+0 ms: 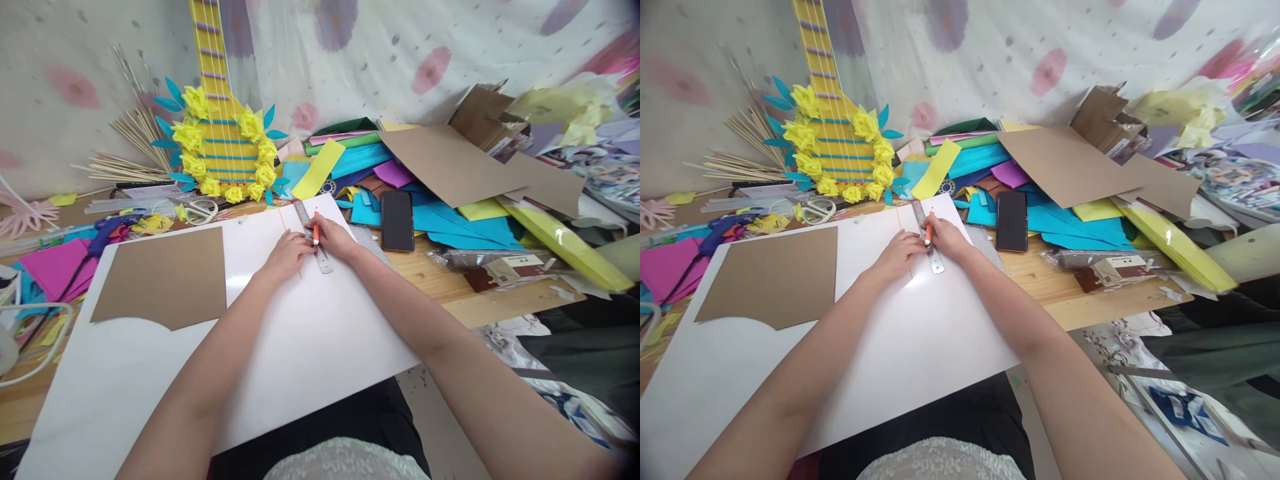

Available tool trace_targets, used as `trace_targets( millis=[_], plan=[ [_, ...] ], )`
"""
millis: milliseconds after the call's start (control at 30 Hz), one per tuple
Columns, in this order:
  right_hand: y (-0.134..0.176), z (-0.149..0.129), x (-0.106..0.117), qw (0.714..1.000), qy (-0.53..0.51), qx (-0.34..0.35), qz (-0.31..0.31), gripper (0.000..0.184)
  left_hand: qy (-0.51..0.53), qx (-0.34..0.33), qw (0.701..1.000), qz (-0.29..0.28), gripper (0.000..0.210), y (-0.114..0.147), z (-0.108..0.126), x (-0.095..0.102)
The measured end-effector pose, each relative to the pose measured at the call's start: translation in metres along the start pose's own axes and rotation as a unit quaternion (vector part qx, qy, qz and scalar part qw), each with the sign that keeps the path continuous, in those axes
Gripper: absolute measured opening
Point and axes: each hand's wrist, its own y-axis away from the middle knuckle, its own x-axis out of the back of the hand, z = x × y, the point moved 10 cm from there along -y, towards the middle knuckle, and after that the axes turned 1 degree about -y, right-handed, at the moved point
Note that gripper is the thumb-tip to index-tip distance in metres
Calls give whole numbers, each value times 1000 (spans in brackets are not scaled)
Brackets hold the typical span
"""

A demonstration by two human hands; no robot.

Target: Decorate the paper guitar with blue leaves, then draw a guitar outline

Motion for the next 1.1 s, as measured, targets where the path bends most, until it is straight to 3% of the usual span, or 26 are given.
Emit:
trace_targets(
  millis=[700,900,1100],
  plan=[
    [0,-7,-2,999,41,14,2,32,5,2,1000,-29,48,0,-2,-2],
    [1,-7,-2,999,49,-5,-5,27,19,23,1000,-4,27,0,-2,2],
    [3,-7,-2,999,49,-17,-7,28,39,34,999,-7,39,2,-1,-3]
  ],
)
